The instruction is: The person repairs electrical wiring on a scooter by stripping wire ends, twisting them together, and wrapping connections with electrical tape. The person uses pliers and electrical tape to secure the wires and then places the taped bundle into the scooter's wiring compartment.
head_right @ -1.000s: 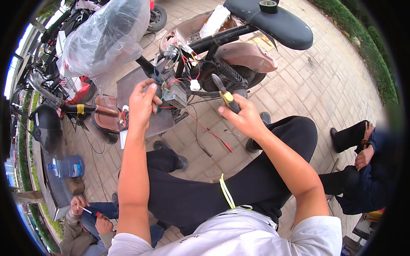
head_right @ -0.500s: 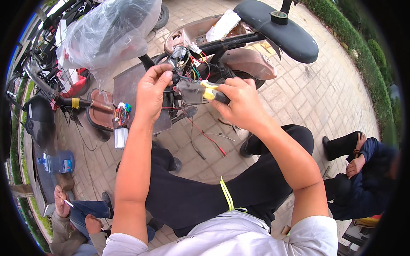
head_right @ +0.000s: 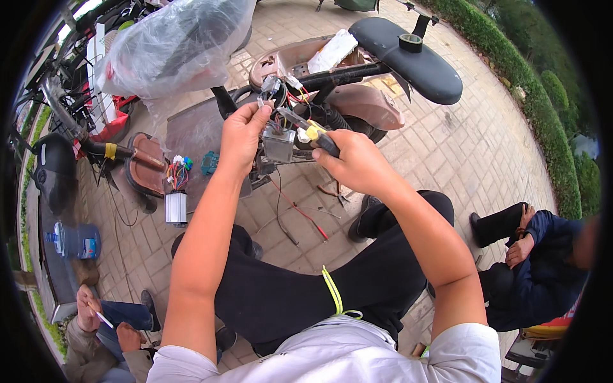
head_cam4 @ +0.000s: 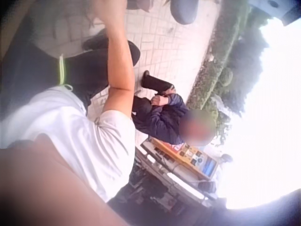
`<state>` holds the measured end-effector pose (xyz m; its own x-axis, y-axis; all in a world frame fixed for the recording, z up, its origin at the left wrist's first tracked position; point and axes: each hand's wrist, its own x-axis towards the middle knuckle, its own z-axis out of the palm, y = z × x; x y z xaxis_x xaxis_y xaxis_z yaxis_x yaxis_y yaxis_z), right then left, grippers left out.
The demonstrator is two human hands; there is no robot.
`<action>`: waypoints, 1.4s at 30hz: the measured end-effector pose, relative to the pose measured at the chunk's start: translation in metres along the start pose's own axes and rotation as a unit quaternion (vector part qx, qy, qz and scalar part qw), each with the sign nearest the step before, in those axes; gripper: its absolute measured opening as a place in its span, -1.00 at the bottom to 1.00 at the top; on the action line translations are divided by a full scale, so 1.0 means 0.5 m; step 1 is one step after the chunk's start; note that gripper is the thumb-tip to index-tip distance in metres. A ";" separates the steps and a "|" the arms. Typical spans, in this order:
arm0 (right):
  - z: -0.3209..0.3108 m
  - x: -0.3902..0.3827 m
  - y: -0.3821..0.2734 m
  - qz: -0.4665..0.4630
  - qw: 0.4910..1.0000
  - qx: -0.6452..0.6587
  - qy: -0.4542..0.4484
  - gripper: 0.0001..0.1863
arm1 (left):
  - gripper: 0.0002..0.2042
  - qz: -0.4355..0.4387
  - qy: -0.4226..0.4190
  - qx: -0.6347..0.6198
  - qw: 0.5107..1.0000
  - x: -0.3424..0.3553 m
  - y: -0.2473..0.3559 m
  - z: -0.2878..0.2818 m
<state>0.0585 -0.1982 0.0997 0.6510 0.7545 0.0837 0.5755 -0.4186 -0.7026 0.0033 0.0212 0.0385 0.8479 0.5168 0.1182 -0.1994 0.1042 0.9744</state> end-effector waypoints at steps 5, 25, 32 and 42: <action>-0.016 -0.006 -0.004 0.002 0.999 -0.032 -0.012 -0.73 | -0.74 0.016 0.015 0.150 0.988 -0.069 0.059 0.000; 0.064 -0.005 0.004 0.071 0.980 0.072 -0.169 -0.74 | -0.83 0.148 0.015 0.306 0.940 -0.131 0.041 -0.049; 0.083 0.011 0.037 0.068 0.967 0.162 -0.187 -0.79 | -0.76 0.110 -0.006 0.318 0.942 -0.131 0.046 -0.051; 0.093 0.013 0.025 0.052 0.980 0.097 -0.164 -0.80 | -0.84 0.182 0.004 0.390 0.903 -0.127 0.031 -0.054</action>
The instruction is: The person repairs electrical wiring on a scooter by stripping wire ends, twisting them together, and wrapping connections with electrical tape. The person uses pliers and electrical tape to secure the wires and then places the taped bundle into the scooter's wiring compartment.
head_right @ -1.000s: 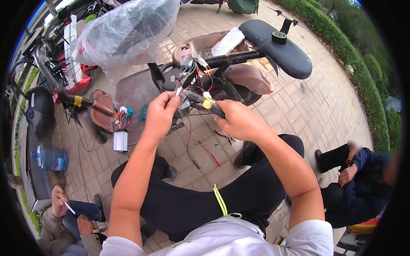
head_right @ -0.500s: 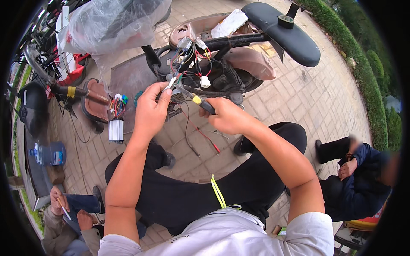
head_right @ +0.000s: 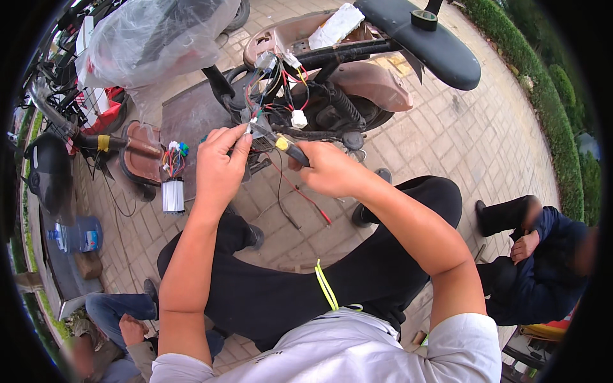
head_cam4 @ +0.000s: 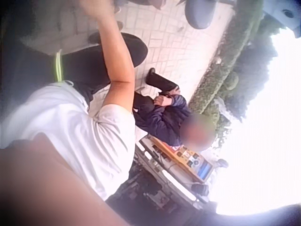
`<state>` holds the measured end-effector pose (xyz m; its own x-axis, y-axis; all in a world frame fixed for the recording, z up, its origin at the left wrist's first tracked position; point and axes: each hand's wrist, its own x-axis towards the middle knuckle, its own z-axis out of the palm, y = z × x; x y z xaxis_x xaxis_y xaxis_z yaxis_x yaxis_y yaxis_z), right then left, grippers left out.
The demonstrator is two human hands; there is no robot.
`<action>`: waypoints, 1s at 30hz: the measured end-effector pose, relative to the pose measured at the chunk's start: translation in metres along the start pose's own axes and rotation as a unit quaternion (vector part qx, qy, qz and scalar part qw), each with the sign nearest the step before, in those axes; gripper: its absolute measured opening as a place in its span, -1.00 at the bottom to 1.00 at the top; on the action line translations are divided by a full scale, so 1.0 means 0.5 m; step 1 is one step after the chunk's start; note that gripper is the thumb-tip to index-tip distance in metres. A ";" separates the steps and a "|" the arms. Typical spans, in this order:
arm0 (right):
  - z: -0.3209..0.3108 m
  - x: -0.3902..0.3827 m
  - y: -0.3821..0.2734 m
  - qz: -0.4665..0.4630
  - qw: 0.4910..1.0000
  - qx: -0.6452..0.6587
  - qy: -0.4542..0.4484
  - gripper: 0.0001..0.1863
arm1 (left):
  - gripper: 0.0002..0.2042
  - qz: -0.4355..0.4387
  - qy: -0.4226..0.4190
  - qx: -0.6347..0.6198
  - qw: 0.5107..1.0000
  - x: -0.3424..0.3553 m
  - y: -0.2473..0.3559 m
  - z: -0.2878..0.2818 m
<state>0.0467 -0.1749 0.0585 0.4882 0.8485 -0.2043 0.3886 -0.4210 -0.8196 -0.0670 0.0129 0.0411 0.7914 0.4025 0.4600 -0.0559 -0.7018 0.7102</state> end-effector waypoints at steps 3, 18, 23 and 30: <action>0.005 0.002 -0.002 -0.018 0.999 0.021 -0.021 -0.78 | -0.86 0.065 0.009 0.094 0.993 0.002 0.002 0.001; 0.029 0.015 0.043 -0.223 0.968 -0.081 0.085 -0.68 | -0.90 0.098 0.000 0.154 0.983 0.007 0.002 -0.003; 0.017 -0.004 -0.024 0.031 0.998 0.050 -0.026 -0.69 | -0.88 0.064 0.003 0.114 0.991 0.001 0.003 0.004; 0.042 -0.009 0.006 -0.003 0.998 0.034 0.050 -0.63 | -0.77 -0.055 -0.014 -0.042 0.997 -0.001 0.006 0.011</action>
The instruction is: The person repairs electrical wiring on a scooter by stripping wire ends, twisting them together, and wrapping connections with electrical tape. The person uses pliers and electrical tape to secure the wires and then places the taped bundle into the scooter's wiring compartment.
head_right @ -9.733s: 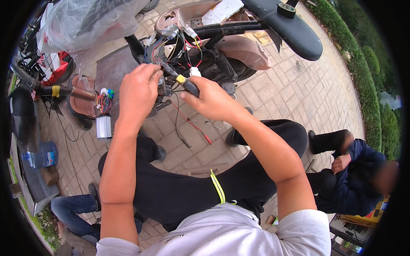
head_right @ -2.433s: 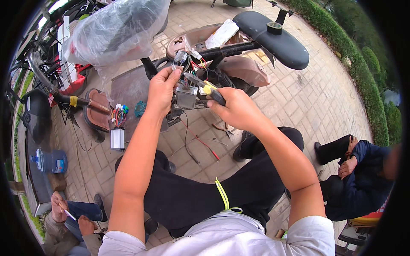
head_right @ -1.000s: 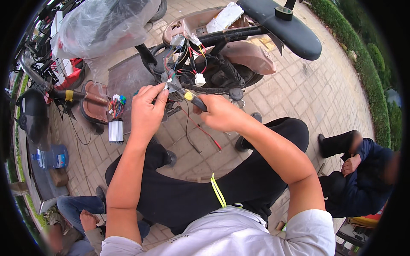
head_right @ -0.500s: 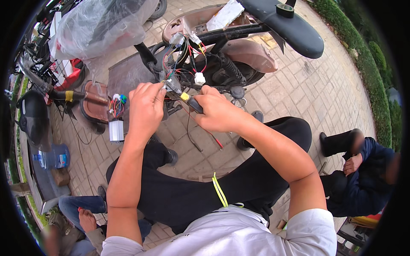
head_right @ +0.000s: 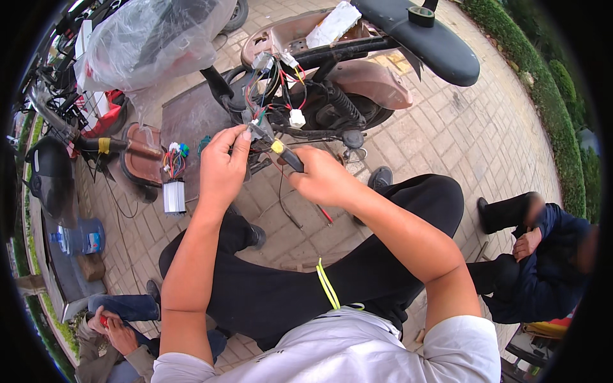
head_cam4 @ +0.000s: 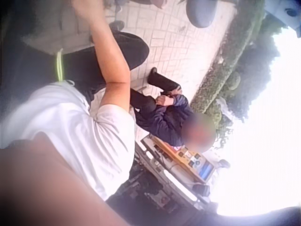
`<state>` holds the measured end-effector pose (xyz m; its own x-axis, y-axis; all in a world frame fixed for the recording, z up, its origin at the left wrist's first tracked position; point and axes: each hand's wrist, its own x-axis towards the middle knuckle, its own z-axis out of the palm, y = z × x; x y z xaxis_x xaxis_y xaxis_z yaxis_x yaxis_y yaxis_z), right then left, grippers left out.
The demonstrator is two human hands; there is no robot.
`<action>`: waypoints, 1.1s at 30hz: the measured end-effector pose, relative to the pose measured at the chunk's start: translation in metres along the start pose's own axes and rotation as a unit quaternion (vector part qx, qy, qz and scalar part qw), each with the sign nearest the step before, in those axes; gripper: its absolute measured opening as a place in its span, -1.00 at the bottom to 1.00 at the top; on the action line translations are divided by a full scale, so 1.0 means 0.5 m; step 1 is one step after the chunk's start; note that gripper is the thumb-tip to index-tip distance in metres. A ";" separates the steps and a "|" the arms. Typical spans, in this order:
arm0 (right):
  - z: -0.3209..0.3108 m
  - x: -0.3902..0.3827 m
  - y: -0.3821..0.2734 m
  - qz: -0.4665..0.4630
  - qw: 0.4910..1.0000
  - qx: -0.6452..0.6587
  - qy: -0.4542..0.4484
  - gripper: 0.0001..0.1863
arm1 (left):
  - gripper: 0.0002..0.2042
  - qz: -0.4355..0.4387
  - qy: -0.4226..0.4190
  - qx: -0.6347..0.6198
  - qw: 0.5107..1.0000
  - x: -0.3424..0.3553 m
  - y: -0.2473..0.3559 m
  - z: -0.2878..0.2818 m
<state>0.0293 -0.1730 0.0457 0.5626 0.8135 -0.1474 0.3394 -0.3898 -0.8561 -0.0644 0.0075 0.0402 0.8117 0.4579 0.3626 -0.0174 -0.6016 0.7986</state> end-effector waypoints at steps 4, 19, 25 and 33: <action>-0.013 -0.007 -0.021 0.103 0.989 0.080 -0.062 -0.63 | -0.78 -0.158 -0.041 -0.202 0.966 -0.001 -0.009 -0.010; -0.249 -0.133 -0.118 -0.084 0.937 -0.172 0.292 -0.72 | -0.85 -0.176 -0.070 -0.320 0.928 -0.003 -0.013 0.006; -0.368 -0.141 -0.169 -0.052 0.891 -0.278 0.355 -0.68 | -0.85 -0.156 -0.064 -0.271 0.948 -0.007 -0.017 0.018; -0.247 0.092 -0.332 -0.284 0.860 -0.316 0.283 -0.65 | -0.82 -0.191 -0.070 -0.309 0.929 -0.010 -0.019 0.027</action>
<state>0.0919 -0.1244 0.2422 0.3862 0.6796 0.6237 0.9222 -0.3007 -0.2433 -0.0604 0.0020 0.0242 0.8944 0.4459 -0.0343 -0.0103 0.0972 0.9952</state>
